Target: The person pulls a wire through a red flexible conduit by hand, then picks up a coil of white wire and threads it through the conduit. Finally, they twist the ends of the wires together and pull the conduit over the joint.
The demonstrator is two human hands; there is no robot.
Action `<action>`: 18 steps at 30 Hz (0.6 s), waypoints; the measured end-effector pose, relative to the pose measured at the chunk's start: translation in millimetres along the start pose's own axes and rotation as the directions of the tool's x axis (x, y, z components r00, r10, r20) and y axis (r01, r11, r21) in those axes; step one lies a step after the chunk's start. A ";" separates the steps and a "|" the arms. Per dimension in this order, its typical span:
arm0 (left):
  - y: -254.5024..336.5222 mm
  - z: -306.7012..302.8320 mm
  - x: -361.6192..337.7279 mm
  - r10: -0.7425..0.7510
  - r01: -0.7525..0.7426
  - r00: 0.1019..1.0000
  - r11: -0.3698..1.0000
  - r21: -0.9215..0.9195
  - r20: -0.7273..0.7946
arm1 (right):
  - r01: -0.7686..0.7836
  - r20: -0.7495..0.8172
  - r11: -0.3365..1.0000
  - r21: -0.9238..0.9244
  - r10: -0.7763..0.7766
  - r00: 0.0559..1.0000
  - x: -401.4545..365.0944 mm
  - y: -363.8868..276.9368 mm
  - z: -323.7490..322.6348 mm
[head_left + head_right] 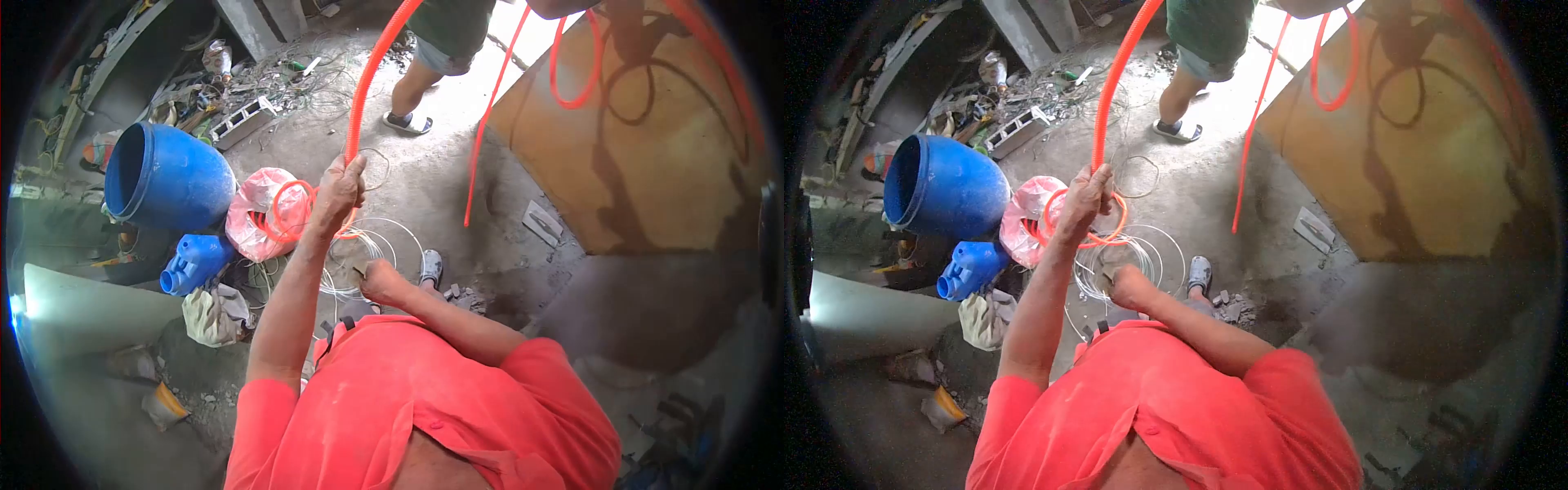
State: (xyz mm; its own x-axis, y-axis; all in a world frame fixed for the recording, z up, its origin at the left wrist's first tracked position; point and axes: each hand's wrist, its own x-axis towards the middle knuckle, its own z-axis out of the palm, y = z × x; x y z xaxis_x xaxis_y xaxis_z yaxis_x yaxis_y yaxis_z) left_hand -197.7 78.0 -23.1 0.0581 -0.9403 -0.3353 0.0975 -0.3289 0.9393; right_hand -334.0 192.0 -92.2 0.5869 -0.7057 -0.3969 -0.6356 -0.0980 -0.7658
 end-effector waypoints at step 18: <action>-16.6 -81.6 -94.4 -0.056 0.018 0.984 0.976 -0.218 -0.171 | 0.362 -0.224 0.929 0.083 -0.336 0.915 11.4 -54.2 12.8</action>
State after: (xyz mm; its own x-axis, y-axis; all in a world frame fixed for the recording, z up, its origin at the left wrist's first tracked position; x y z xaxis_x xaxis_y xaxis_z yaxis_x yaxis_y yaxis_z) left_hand -123.7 179.3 -13.0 0.2214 -0.8915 -0.3953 0.3131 -0.3189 0.8946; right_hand -286.4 198.3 -61.7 0.6384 -0.7696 0.0079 -0.3360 -0.2879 -0.8968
